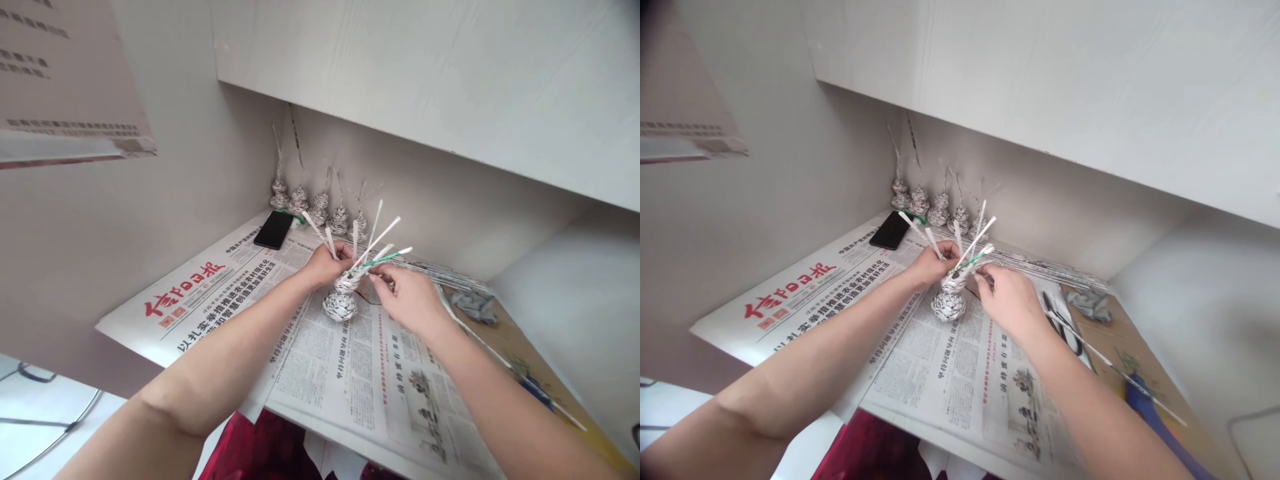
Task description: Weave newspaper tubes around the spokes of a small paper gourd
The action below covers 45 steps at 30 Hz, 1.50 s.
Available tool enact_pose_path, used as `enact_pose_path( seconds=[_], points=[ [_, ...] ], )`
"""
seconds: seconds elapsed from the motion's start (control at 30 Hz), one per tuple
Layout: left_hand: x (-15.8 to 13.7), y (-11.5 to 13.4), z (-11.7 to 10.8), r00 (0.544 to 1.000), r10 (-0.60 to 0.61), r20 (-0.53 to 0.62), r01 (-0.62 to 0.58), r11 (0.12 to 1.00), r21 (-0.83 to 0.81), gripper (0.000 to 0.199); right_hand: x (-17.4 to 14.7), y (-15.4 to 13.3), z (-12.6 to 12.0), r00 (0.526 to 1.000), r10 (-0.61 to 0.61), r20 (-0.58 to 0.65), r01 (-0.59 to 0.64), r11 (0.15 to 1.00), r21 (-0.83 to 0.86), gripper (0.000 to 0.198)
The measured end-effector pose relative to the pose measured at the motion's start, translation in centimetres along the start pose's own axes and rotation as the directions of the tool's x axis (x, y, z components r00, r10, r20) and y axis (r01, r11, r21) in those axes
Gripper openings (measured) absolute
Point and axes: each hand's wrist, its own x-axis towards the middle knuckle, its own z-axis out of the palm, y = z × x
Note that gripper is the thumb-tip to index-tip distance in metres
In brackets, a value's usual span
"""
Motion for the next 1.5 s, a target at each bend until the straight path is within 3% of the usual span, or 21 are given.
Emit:
enact_pose_path(
  seconds=[0.23,0.47,0.63,0.77,0.87,1.07,1.37,1.43,1.5],
  points=[
    [-0.2,0.0,0.4,0.999,0.035,0.021,-0.036,0.999,0.016,0.016,1.6,-0.5,0.7,0.986,0.151,0.076,-0.162,0.969,0.184,0.024],
    [-0.3,0.7,0.8,0.998,0.067,-0.010,-0.067,0.997,0.025,0.014,1.9,0.7,2.3,0.986,0.160,0.053,-0.168,0.908,0.383,0.015],
    [-0.5,1.0,1.0,0.997,0.073,-0.017,-0.073,0.997,0.012,0.014,1.6,0.2,1.9,0.983,0.181,0.006,-0.172,0.924,0.342,0.017],
    [-0.5,0.9,1.0,0.996,0.089,-0.021,-0.088,0.996,0.028,0.012,1.5,0.1,1.5,0.988,0.146,0.045,-0.153,0.922,0.355,0.016],
    [-0.6,0.9,1.1,0.995,0.103,-0.007,-0.102,0.994,0.040,0.012,1.7,0.6,1.8,0.982,0.163,0.099,-0.190,0.867,0.461,0.011],
    [-0.9,0.8,1.4,0.992,0.122,0.006,-0.122,0.989,0.078,0.011,1.8,2.0,3.0,0.931,0.242,0.275,-0.366,0.642,0.674,0.012],
    [-1.0,1.1,1.7,0.994,0.110,0.023,-0.110,0.994,0.010,0.011,1.8,1.7,2.6,0.963,0.161,0.218,-0.271,0.581,0.768,0.010],
    [-1.0,1.0,1.7,0.994,0.111,0.024,-0.111,0.994,0.004,0.011,2.0,1.3,2.2,0.965,0.162,0.205,-0.261,0.597,0.759,0.011],
    [-1.0,0.9,1.7,0.992,0.125,0.023,-0.126,0.992,0.024,0.010,2.1,0.9,1.9,0.970,0.178,0.166,-0.243,0.668,0.703,0.008]
  ],
)
